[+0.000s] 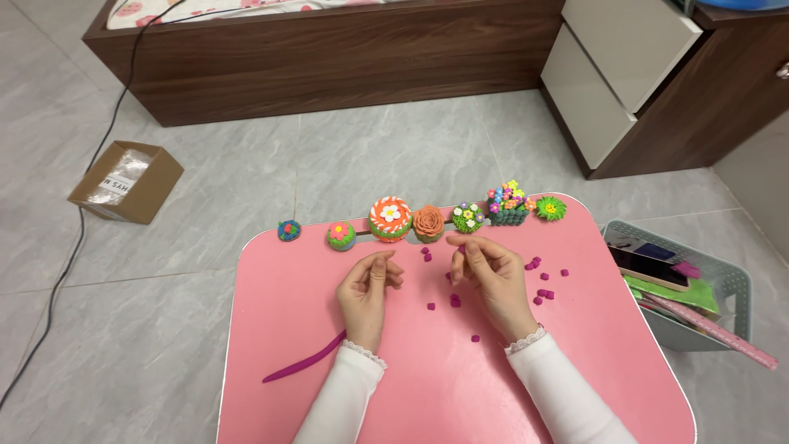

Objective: Cutting a long, thin roll of pink clay into small uniform pieces using scissors on a small table.

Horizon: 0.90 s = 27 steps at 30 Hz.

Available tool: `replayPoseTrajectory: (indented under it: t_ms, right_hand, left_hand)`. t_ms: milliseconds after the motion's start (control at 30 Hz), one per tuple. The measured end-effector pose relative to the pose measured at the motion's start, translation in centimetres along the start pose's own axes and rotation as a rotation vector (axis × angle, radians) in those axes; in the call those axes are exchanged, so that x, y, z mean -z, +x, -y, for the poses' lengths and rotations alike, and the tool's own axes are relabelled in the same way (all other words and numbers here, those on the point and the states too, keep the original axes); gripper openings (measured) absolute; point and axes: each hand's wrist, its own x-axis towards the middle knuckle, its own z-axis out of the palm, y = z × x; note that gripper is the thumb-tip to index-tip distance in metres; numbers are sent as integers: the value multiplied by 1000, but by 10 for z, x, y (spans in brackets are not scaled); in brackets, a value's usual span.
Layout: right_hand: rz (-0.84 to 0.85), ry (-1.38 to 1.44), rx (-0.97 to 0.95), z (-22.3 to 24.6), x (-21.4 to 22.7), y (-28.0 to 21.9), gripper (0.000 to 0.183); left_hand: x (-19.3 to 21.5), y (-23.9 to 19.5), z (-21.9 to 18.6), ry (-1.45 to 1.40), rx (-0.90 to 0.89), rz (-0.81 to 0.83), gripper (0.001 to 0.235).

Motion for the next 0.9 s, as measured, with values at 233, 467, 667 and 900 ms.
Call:
replayPoseTrajectory:
  t_ms: [233, 467, 667, 900]
  right_hand:
    - [-81, 75, -6, -25, 24, -5, 15]
    - [40, 92, -62, 2, 10, -6, 29]
    - [-59, -7, -87, -11, 24, -6, 19]
    - [-11, 40, -141, -3, 12, -8, 30]
  left_hand:
    - [-3, -9, 0, -47, -16, 61, 23]
    - [-9, -9, -22, -55, 101, 179, 30]
    - [-10, -12, -19, -89, 225, 173, 21]
    - [-9, -9, -20, -99, 195, 68, 20]
